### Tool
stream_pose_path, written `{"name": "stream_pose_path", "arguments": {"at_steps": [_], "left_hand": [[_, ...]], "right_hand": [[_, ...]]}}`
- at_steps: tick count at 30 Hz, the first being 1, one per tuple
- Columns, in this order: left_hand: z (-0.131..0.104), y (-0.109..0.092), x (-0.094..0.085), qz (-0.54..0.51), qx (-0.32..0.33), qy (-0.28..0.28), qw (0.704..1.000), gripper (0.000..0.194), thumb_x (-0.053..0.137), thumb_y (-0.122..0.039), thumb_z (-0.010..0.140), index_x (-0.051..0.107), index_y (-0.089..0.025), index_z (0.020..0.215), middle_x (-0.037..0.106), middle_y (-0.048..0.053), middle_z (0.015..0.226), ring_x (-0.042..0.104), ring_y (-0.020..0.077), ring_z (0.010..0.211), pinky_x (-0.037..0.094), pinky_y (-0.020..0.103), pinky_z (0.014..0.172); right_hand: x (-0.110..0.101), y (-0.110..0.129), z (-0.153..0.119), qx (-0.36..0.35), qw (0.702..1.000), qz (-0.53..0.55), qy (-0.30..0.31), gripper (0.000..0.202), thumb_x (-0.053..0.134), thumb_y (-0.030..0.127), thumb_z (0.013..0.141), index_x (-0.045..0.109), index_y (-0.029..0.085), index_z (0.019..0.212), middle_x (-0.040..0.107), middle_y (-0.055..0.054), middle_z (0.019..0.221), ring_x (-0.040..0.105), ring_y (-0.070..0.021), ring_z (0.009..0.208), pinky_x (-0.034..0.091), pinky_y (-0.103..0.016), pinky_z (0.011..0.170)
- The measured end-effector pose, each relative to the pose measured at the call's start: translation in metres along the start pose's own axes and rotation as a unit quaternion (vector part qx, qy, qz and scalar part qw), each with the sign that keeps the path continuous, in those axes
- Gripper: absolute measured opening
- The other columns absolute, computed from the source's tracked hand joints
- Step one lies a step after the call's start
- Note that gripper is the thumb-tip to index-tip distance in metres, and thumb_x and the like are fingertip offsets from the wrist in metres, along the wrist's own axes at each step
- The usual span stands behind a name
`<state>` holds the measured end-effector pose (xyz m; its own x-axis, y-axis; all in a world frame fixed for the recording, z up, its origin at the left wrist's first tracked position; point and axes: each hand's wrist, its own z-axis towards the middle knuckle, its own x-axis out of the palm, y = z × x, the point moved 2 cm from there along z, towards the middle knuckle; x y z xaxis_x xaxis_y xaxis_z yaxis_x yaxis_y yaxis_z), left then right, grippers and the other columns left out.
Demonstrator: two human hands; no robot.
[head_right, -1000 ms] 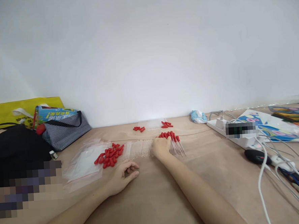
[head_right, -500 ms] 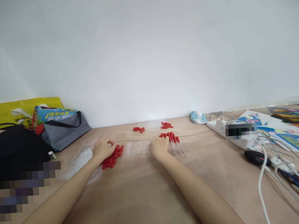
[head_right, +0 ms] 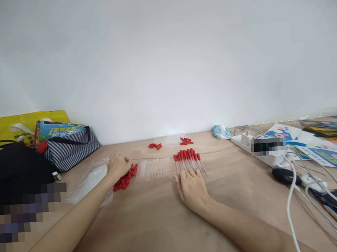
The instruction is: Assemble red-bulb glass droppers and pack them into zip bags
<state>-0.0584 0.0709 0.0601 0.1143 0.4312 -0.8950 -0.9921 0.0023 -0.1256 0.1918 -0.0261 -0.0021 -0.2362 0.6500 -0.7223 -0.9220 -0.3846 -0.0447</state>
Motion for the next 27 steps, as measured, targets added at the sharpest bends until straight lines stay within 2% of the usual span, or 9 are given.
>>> {"name": "stream_pose_path", "arguments": {"at_steps": [3,5,8,11,14,16,22,27], "left_hand": [[-0.022,-0.016,-0.008,-0.053,0.071,0.023,0.996,0.017,0.040,-0.022,0.080,0.055,-0.015,0.074,0.062,0.008,0.076,0.058,0.0231,0.077,0.042,0.033,0.069],[-0.047,-0.027,-0.007,-0.089,0.116,0.057,0.988,0.013,0.039,-0.022,0.082,0.052,-0.018,0.080,0.061,0.001,0.070,0.058,0.0170,0.065,0.043,0.026,0.060],[-0.086,-0.040,0.002,-0.212,0.199,0.121,0.949,0.010,0.039,-0.022,0.084,0.049,-0.019,0.083,0.059,-0.001,0.066,0.057,0.0153,0.061,0.042,0.024,0.057],[-0.106,-0.044,0.008,-0.294,0.226,0.132,0.919,0.013,0.042,-0.018,0.082,0.050,-0.020,0.093,0.060,0.001,0.078,0.056,0.0157,0.070,0.044,0.026,0.063],[-0.108,-0.047,0.008,-0.301,0.265,0.137,0.906,0.015,0.043,-0.018,0.082,0.056,-0.020,0.090,0.057,0.002,0.083,0.054,0.0156,0.075,0.043,0.027,0.069],[-0.107,-0.049,0.006,-0.299,0.279,0.138,0.902,0.016,0.043,-0.018,0.083,0.059,-0.019,0.084,0.056,0.002,0.080,0.054,0.0148,0.073,0.043,0.026,0.068],[-0.109,-0.052,0.001,-0.314,0.290,0.128,0.895,0.018,0.039,-0.017,0.084,0.057,-0.017,0.082,0.055,0.003,0.080,0.053,0.0150,0.073,0.042,0.025,0.067],[-0.109,-0.051,0.003,-0.322,0.274,0.147,0.894,0.018,0.039,-0.020,0.086,0.056,-0.017,0.082,0.057,0.003,0.079,0.053,0.0155,0.075,0.042,0.026,0.068]], "right_hand": [[0.003,-0.002,-0.002,-0.009,0.998,0.069,0.006,0.024,0.028,0.022,0.088,0.043,0.017,0.069,0.054,-0.002,0.063,0.045,-0.0150,0.058,0.025,-0.029,0.063],[0.006,-0.002,-0.002,-0.016,0.992,0.126,0.023,0.023,0.026,0.020,0.088,0.042,0.017,0.071,0.054,-0.001,0.066,0.044,-0.0137,0.057,0.027,-0.029,0.065],[0.008,0.000,-0.002,-0.024,0.976,0.202,0.079,0.020,0.028,0.016,0.088,0.043,0.017,0.076,0.057,-0.003,0.074,0.047,-0.0138,0.062,0.030,-0.028,0.066],[0.006,0.003,0.000,-0.042,0.959,0.249,0.129,0.020,0.029,0.013,0.086,0.049,0.016,0.089,0.058,-0.006,0.085,0.051,-0.0155,0.074,0.032,-0.028,0.068],[0.004,0.005,0.001,-0.059,0.951,0.266,0.145,0.027,0.030,0.011,0.086,0.051,0.018,0.101,0.058,-0.008,0.092,0.051,-0.0162,0.081,0.032,-0.029,0.071],[0.004,0.006,0.002,-0.063,0.948,0.272,0.149,0.028,0.031,0.011,0.086,0.053,0.018,0.102,0.058,-0.007,0.091,0.051,-0.0158,0.080,0.032,-0.029,0.072],[0.003,0.009,0.002,-0.063,0.942,0.289,0.158,0.025,0.032,0.015,0.087,0.055,0.018,0.097,0.057,-0.006,0.085,0.050,-0.0149,0.077,0.032,-0.029,0.071],[-0.001,0.014,0.001,-0.068,0.939,0.300,0.154,0.025,0.033,0.016,0.087,0.055,0.018,0.099,0.058,-0.006,0.085,0.051,-0.0146,0.077,0.031,-0.029,0.071]]}}
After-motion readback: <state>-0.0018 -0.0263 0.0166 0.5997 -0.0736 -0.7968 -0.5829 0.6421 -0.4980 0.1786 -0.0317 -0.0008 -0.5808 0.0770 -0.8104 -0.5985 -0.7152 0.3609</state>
